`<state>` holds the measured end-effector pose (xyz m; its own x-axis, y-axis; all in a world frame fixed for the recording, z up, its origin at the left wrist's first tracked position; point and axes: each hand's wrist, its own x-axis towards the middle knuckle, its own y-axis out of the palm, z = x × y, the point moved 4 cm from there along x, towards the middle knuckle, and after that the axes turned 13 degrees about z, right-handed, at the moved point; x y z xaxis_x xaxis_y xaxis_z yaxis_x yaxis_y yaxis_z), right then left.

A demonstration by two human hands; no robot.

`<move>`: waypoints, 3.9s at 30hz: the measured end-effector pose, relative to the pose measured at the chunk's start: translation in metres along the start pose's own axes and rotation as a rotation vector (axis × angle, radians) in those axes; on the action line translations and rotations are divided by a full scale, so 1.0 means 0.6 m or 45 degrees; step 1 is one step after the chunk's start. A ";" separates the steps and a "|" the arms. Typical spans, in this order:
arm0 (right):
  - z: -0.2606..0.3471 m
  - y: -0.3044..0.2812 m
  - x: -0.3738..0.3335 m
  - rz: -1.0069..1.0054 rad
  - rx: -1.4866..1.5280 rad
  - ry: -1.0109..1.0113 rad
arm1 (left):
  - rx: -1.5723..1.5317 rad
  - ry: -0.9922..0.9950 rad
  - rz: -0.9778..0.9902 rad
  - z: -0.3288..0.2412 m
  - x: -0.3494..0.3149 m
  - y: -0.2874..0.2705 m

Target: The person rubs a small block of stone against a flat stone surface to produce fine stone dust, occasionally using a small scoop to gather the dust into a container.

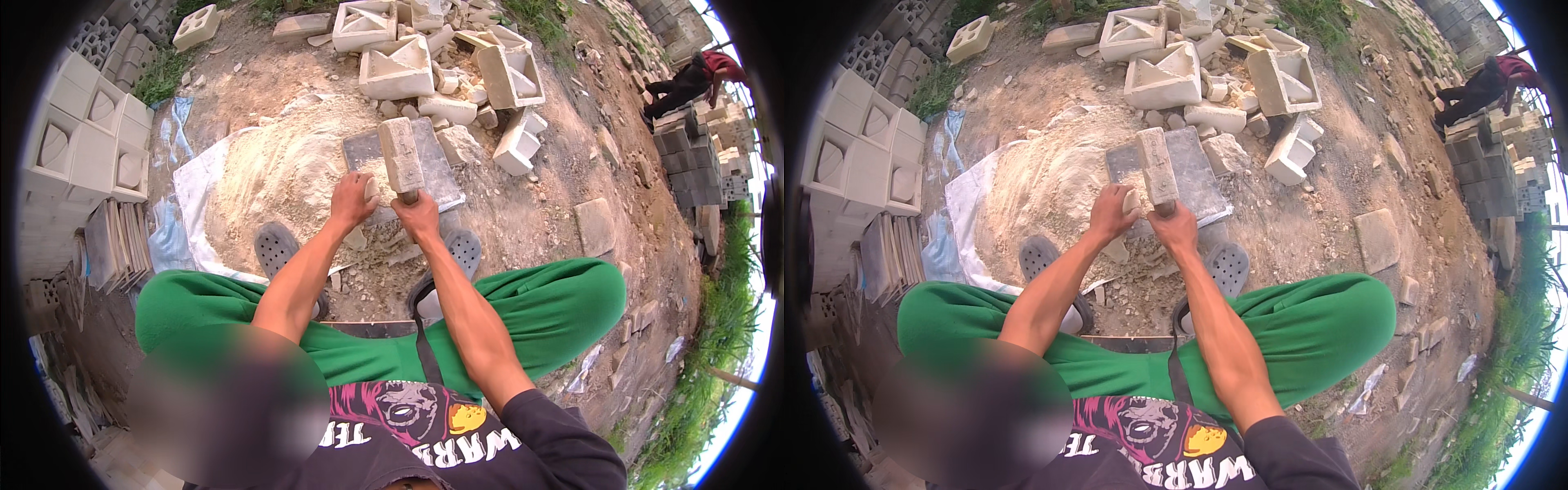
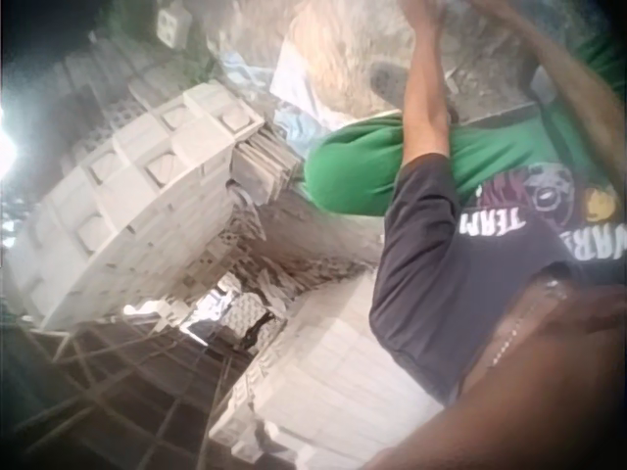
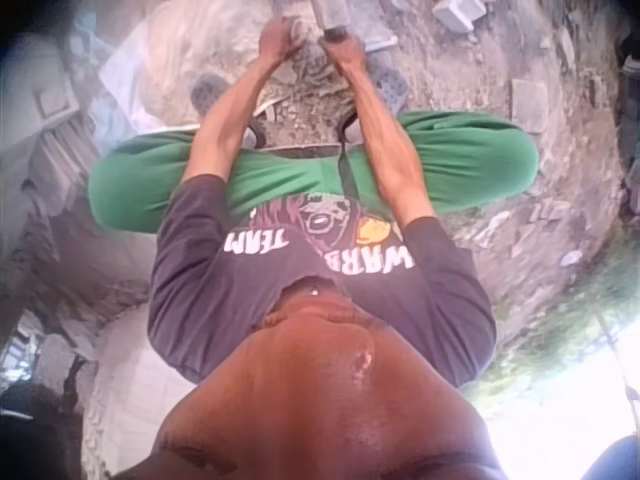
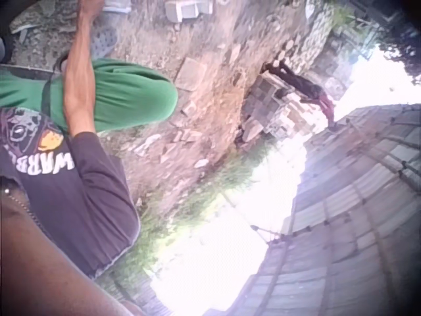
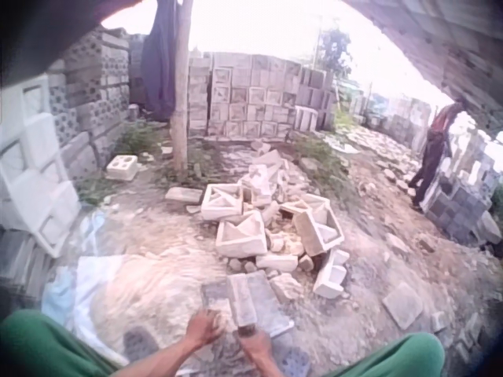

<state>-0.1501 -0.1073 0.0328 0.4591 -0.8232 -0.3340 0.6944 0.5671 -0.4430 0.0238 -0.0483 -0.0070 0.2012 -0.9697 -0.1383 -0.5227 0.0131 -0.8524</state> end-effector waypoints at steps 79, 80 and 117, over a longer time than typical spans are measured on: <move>-0.102 0.009 0.003 0.094 0.017 0.444 | -0.431 -0.010 -0.104 -0.007 0.037 0.002; -0.106 0.005 0.004 0.088 0.011 0.445 | -0.320 0.027 -0.171 -0.006 0.035 -0.006; -0.049 0.036 0.013 0.335 -0.332 0.387 | 0.087 -0.325 -0.020 0.079 -0.076 -0.006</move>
<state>-0.1478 -0.1009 -0.0038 0.3905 -0.6273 -0.6738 0.3966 0.7752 -0.4918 0.0558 0.0073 -0.0219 0.4161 -0.8771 -0.2399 -0.4625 0.0230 -0.8863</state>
